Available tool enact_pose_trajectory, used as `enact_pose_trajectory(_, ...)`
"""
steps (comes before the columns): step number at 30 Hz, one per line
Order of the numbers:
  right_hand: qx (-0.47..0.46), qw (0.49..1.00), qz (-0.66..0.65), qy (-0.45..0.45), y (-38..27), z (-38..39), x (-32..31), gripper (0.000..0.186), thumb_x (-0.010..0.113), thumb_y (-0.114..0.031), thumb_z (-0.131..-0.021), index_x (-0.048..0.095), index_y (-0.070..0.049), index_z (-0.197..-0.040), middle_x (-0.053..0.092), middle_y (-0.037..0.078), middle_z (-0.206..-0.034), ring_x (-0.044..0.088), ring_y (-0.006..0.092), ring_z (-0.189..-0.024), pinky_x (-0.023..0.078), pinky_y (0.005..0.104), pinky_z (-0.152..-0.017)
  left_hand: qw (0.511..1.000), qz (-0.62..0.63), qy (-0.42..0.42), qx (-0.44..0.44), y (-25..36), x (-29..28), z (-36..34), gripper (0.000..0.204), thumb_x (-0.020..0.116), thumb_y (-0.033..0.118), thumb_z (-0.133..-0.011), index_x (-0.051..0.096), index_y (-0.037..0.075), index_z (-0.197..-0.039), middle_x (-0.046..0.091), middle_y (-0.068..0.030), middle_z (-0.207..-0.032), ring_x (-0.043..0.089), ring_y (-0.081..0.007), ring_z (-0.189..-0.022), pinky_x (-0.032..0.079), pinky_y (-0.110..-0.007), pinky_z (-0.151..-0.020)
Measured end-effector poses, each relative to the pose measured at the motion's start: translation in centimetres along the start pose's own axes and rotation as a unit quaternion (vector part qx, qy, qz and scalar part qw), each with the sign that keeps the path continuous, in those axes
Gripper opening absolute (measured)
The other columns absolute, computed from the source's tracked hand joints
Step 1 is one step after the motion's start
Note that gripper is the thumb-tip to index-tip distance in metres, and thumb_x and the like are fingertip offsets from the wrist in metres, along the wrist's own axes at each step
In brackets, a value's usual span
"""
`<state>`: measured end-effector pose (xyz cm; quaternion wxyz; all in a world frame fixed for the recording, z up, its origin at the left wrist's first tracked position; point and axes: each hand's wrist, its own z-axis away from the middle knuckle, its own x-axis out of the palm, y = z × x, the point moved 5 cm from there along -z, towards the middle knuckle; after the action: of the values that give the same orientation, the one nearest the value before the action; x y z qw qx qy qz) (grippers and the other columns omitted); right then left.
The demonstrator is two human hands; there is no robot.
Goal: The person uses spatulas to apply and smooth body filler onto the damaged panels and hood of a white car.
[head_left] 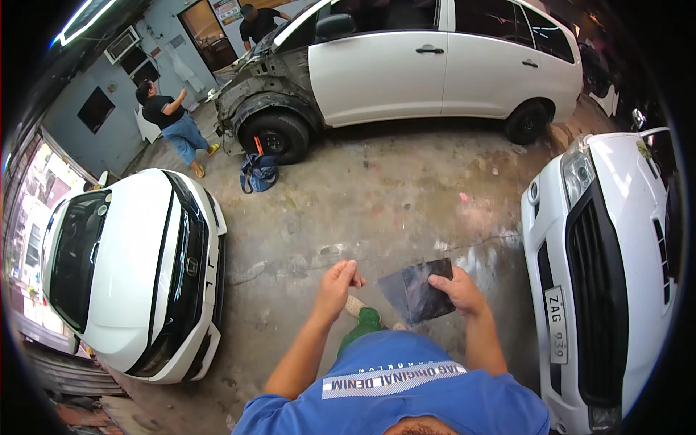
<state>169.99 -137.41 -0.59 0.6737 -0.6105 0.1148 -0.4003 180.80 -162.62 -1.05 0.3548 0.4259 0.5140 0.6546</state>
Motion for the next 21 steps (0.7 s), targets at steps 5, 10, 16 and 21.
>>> enact_pose_trajectory(5,-0.025,0.996,-0.075,0.052,1.4,-0.6,-1.2,0.03,0.066,-0.021,-0.1,0.066,0.001,-0.12,0.072,0.009,-0.111,0.069,0.0175,-0.099,0.056,0.0347,-0.088,0.998,-0.017,-0.018,-0.061,-4.0,0.3,1.1,0.031,0.053,0.026,-0.108,0.063,0.004,-0.089,0.06,-0.002,-0.071,0.061,-0.0098,-0.073,0.053,-0.026,-0.073)
enact_pose_trajectory(10,-0.038,0.954,-0.283,0.096,0.9,-1.1,-1.4,0.032,0.061,-0.024,-0.103,0.065,-0.001,-0.125,0.072,0.014,-0.119,0.07,0.027,-0.108,0.055,0.0434,-0.098,0.98,-0.19,-0.042,-0.029,-3.6,1.5,1.9,0.023,0.06,0.021,-0.104,0.069,0.001,-0.111,0.066,-0.0041,-0.075,0.063,-0.0096,-0.068,0.053,-0.027,-0.063)
enact_pose_trajectory(16,-0.01,0.902,-0.425,0.08,3.5,-2.9,1.3,0.037,0.06,-0.023,-0.103,0.058,-0.003,-0.135,0.066,0.015,-0.131,0.065,0.0322,-0.119,0.051,0.0522,-0.105,0.955,-0.276,-0.112,0.003,-5.6,1.4,3.2,0.028,0.068,0.017,-0.097,0.071,-0.001,-0.119,0.076,-0.0132,-0.092,0.073,-0.0205,-0.086,0.057,-0.032,-0.077)
enact_pose_trajectory(21,-0.021,0.903,-0.427,0.027,5.7,-3.9,3.5,0.037,0.062,-0.018,-0.102,0.056,-0.005,-0.136,0.065,0.013,-0.132,0.063,0.0318,-0.124,0.048,0.0519,-0.109,0.887,-0.404,-0.22,-0.033,-4.4,3.6,4.0,0.024,0.071,0.021,-0.095,0.076,0.001,-0.107,0.077,-0.0166,-0.099,0.075,-0.0254,-0.092,0.057,-0.035,-0.08)
